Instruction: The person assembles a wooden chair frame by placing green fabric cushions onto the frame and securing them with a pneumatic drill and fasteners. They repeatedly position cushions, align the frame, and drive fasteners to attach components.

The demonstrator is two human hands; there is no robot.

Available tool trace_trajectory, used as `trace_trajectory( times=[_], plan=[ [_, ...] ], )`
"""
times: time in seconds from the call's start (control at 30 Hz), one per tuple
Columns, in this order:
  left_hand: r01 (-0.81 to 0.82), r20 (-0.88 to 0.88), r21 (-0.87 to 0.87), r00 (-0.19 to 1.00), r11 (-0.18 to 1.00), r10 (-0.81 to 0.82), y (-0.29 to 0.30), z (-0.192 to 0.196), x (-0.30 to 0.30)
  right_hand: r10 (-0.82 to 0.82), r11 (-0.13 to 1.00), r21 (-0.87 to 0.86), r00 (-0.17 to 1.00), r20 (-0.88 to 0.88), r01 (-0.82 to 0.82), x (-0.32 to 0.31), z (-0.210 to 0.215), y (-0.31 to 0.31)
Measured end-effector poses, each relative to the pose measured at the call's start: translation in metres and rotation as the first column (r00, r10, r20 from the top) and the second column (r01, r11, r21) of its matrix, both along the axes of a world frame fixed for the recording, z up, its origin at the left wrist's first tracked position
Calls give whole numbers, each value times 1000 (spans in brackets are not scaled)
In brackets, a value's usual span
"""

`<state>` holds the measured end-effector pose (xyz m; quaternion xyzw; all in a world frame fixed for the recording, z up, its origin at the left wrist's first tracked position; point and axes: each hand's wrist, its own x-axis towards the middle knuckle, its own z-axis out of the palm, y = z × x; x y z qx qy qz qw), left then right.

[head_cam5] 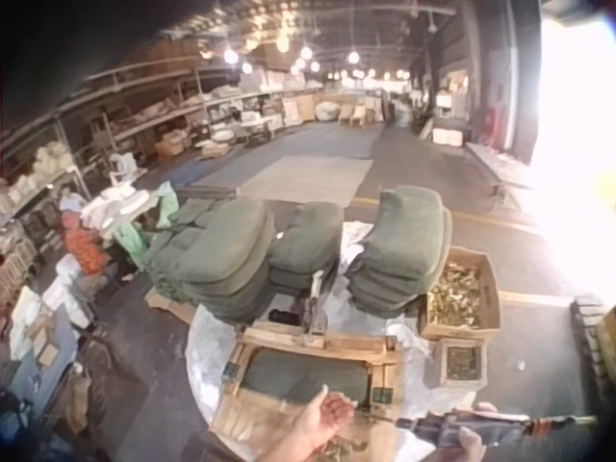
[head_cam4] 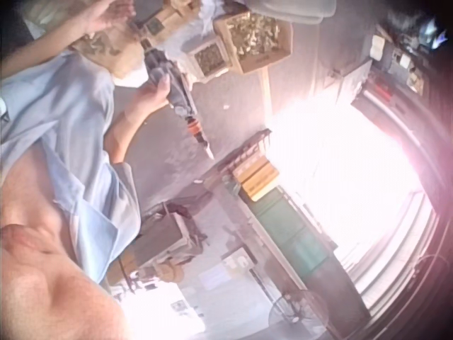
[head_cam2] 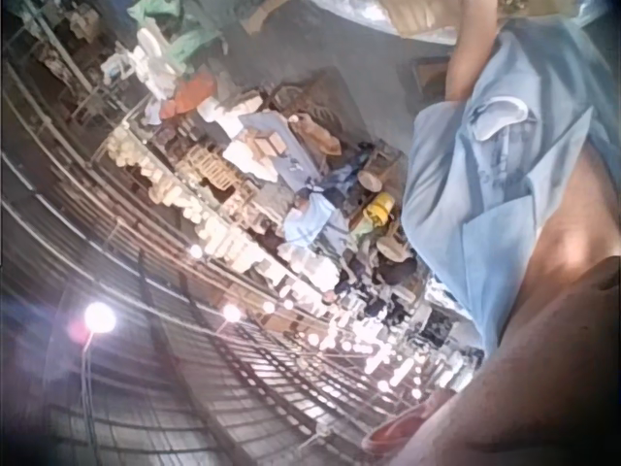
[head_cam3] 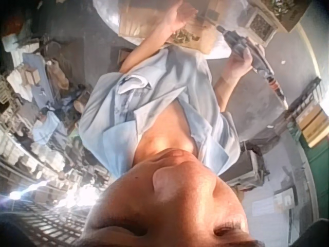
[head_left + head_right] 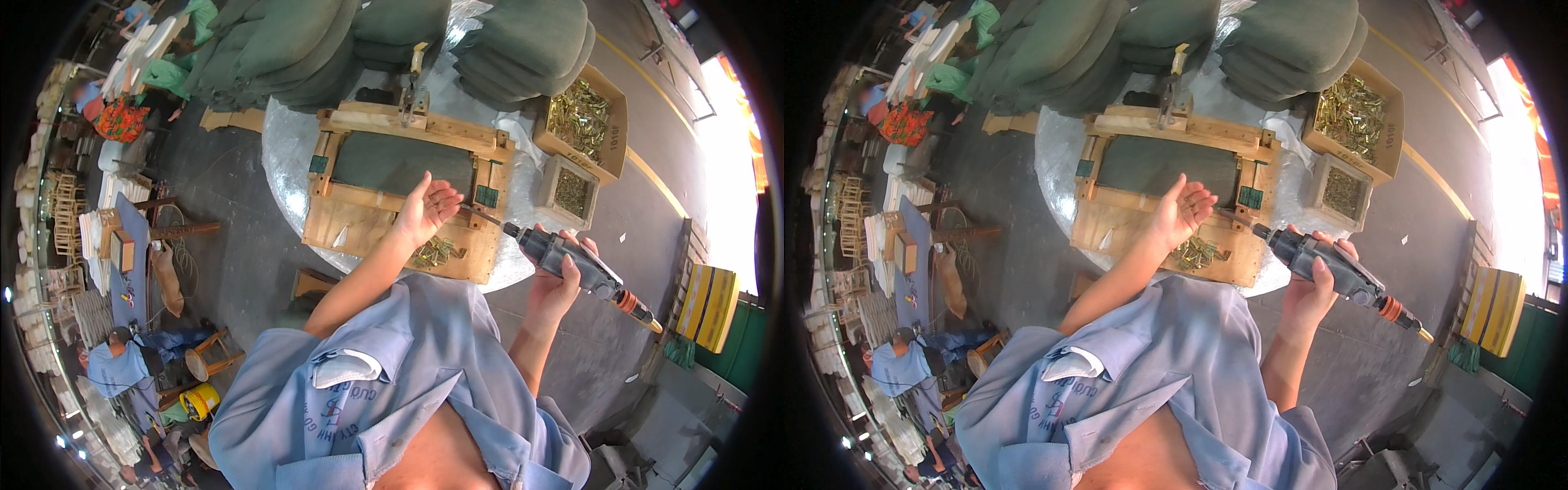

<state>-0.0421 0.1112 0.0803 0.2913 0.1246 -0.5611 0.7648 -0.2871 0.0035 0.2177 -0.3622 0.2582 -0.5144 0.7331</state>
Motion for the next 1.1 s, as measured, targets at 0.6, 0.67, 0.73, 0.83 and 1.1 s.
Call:
trace_trajectory(
  times=[0.6,0.67,0.73,0.83,1.1],
  plan=[
    [268,250,-99,939,958,-236,-6,38,-25,48,995,-87,996,-75,-54,19,-7,15],
    [228,232,-42,949,973,-212,-4,31,-25,21,995,-97,996,-89,-30,18,-3,16],
    [186,207,50,959,981,-192,2,10,-22,3,995,-100,996,-91,-12,16,-3,16],
    [278,29,-64,960,958,-277,12,4,-21,-28,995,-96,996,-85,20,11,-9,9],
    [179,-69,-36,981,983,-181,17,4,-22,-34,998,-50,996,-77,30,7,-14,5]
  ],
)
